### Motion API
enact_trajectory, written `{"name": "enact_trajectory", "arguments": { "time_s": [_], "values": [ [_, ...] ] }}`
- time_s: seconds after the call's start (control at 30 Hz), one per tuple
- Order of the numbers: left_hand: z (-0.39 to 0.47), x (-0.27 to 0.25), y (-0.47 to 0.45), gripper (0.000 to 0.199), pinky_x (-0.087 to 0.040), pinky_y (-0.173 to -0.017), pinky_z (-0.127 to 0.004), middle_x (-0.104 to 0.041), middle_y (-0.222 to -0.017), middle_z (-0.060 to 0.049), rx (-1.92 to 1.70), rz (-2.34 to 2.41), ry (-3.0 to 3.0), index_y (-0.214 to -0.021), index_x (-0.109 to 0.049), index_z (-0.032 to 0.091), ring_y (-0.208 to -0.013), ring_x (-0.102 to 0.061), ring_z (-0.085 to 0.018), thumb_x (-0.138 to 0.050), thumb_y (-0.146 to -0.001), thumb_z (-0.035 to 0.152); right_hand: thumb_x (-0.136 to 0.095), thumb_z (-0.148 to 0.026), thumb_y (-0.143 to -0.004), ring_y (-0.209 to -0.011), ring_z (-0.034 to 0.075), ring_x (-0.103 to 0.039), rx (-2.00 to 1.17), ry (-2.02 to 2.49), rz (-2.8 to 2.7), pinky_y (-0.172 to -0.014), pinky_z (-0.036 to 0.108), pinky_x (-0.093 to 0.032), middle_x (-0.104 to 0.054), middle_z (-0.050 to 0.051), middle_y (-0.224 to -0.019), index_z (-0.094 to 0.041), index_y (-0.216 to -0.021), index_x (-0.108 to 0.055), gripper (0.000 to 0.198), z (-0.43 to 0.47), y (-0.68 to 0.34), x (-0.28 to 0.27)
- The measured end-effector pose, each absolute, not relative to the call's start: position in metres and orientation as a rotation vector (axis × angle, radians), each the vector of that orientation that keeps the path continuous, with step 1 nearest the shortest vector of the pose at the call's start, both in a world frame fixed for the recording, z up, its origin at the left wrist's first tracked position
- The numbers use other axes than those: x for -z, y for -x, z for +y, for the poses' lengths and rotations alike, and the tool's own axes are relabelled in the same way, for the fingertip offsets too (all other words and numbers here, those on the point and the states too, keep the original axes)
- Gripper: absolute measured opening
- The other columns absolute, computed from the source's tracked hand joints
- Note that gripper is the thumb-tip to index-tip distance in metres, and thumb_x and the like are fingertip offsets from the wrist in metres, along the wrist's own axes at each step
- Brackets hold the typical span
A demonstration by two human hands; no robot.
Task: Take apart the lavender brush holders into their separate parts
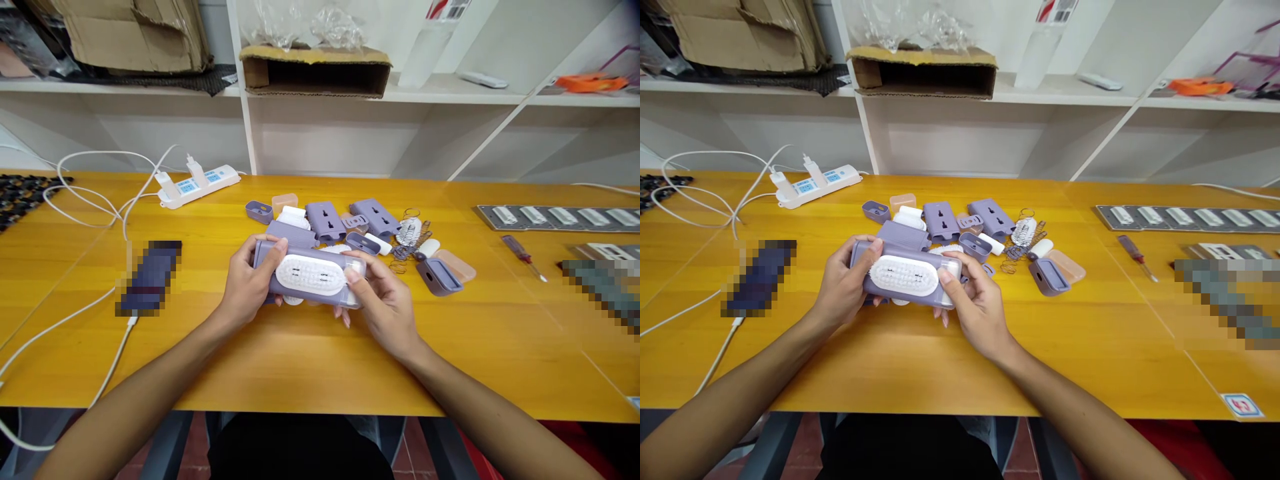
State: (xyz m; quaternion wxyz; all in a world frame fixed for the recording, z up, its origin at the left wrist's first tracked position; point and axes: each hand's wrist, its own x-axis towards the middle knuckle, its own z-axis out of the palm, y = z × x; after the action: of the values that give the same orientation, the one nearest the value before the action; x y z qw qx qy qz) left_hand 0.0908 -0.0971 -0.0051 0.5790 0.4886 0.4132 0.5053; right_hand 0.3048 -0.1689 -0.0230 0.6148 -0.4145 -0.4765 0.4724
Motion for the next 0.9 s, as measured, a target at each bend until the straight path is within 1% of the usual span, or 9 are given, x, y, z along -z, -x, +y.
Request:
{"name": "enact_trajectory", "arguments": {
  "time_s": [0.03, 0.13, 0.2, 0.33, 0.5, 0.6, 0.7, 0.8, 0.9],
  "values": [
    [-0.098, 0.005, -0.091, 0.046, -0.050, -0.030, -0.024, -0.065, -0.077, 0.004, -1.187, 0.975, -1.150, -0.106, -0.067, 0.026, -0.044, -0.059, -0.013, -0.087, -0.090, 0.064, -0.080, -0.046, -0.103, -0.051, 0.016, -0.072, -1.068, 0.971, -1.101, -0.037, 0.028, -0.056, -0.076, 0.002, -0.091, -0.023, -0.130, -0.067, 0.038, -0.169, -0.304, 0.022],
    [-0.098, 0.004, -0.092, 0.047, -0.049, -0.030, -0.024, -0.064, -0.077, 0.004, -1.195, 0.986, -1.145, -0.106, -0.068, 0.025, -0.044, -0.058, -0.012, -0.088, -0.089, 0.064, -0.080, -0.047, -0.103, -0.050, 0.017, -0.072, -1.069, 0.983, -1.119, -0.038, 0.028, -0.058, -0.075, -0.001, -0.080, -0.022, -0.131, -0.067, 0.039, -0.169, -0.306, 0.019],
    [-0.097, 0.003, -0.092, 0.048, -0.047, -0.029, -0.024, -0.063, -0.075, 0.004, -1.186, 0.977, -1.117, -0.104, -0.068, 0.025, -0.043, -0.057, -0.012, -0.089, -0.087, 0.064, -0.078, -0.047, -0.104, -0.051, 0.017, -0.071, -1.117, 0.960, -1.123, -0.040, 0.029, -0.059, -0.074, -0.001, -0.078, -0.022, -0.131, -0.067, 0.039, -0.168, -0.308, 0.019],
    [-0.097, 0.003, -0.092, 0.048, -0.046, -0.028, -0.023, -0.062, -0.072, 0.004, -1.174, 0.963, -1.096, -0.102, -0.067, 0.024, -0.042, -0.056, -0.012, -0.089, -0.087, 0.064, -0.077, -0.048, -0.104, -0.050, 0.017, -0.071, -1.183, 0.917, -1.102, -0.040, 0.029, -0.058, -0.076, 0.000, -0.082, -0.021, -0.131, -0.067, 0.040, -0.166, -0.310, 0.020],
    [-0.100, 0.000, -0.091, 0.046, -0.048, -0.029, -0.023, -0.063, -0.073, 0.004, -1.209, 0.975, -1.168, -0.105, -0.067, 0.025, -0.043, -0.058, -0.012, -0.087, -0.090, 0.063, -0.083, -0.048, -0.099, -0.049, 0.016, -0.072, -1.060, 1.007, -1.106, -0.040, 0.030, -0.060, -0.080, 0.004, -0.096, -0.022, -0.130, -0.070, 0.042, -0.169, -0.307, 0.015],
    [-0.099, -0.002, -0.091, 0.046, -0.047, -0.029, -0.023, -0.062, -0.072, 0.005, -1.207, 0.976, -1.160, -0.105, -0.068, 0.025, -0.043, -0.057, -0.012, -0.088, -0.089, 0.063, -0.083, -0.047, -0.100, -0.047, 0.017, -0.072, -1.049, 1.010, -1.115, -0.041, 0.031, -0.061, -0.079, 0.001, -0.084, -0.022, -0.130, -0.071, 0.041, -0.170, -0.308, 0.013],
    [-0.098, -0.002, -0.091, 0.047, -0.046, -0.028, -0.023, -0.061, -0.071, 0.005, -1.192, 0.973, -1.126, -0.104, -0.068, 0.025, -0.042, -0.055, -0.012, -0.089, -0.088, 0.063, -0.081, -0.048, -0.101, -0.050, 0.020, -0.073, -1.127, 0.977, -1.114, -0.043, 0.033, -0.062, -0.076, -0.002, -0.070, -0.023, -0.133, -0.071, 0.042, -0.168, -0.312, 0.014],
    [-0.096, -0.002, -0.091, 0.048, -0.045, -0.029, -0.022, -0.061, -0.072, 0.005, -1.177, 0.969, -1.101, -0.104, -0.068, 0.024, -0.043, -0.055, -0.011, -0.090, -0.087, 0.063, -0.081, -0.050, -0.101, -0.052, 0.022, -0.074, -1.199, 0.955, -1.094, -0.044, 0.034, -0.063, -0.076, -0.002, -0.070, -0.024, -0.135, -0.070, 0.045, -0.166, -0.315, 0.017],
    [-0.096, -0.003, -0.091, 0.049, -0.045, -0.030, -0.023, -0.060, -0.071, 0.005, -1.169, 0.969, -1.091, -0.103, -0.068, 0.024, -0.042, -0.054, -0.011, -0.090, -0.086, 0.064, -0.081, -0.051, -0.100, -0.051, 0.021, -0.074, -1.204, 0.949, -1.093, -0.044, 0.035, -0.062, -0.076, -0.002, -0.071, -0.024, -0.132, -0.070, 0.044, -0.165, -0.314, 0.017]
  ]
}}
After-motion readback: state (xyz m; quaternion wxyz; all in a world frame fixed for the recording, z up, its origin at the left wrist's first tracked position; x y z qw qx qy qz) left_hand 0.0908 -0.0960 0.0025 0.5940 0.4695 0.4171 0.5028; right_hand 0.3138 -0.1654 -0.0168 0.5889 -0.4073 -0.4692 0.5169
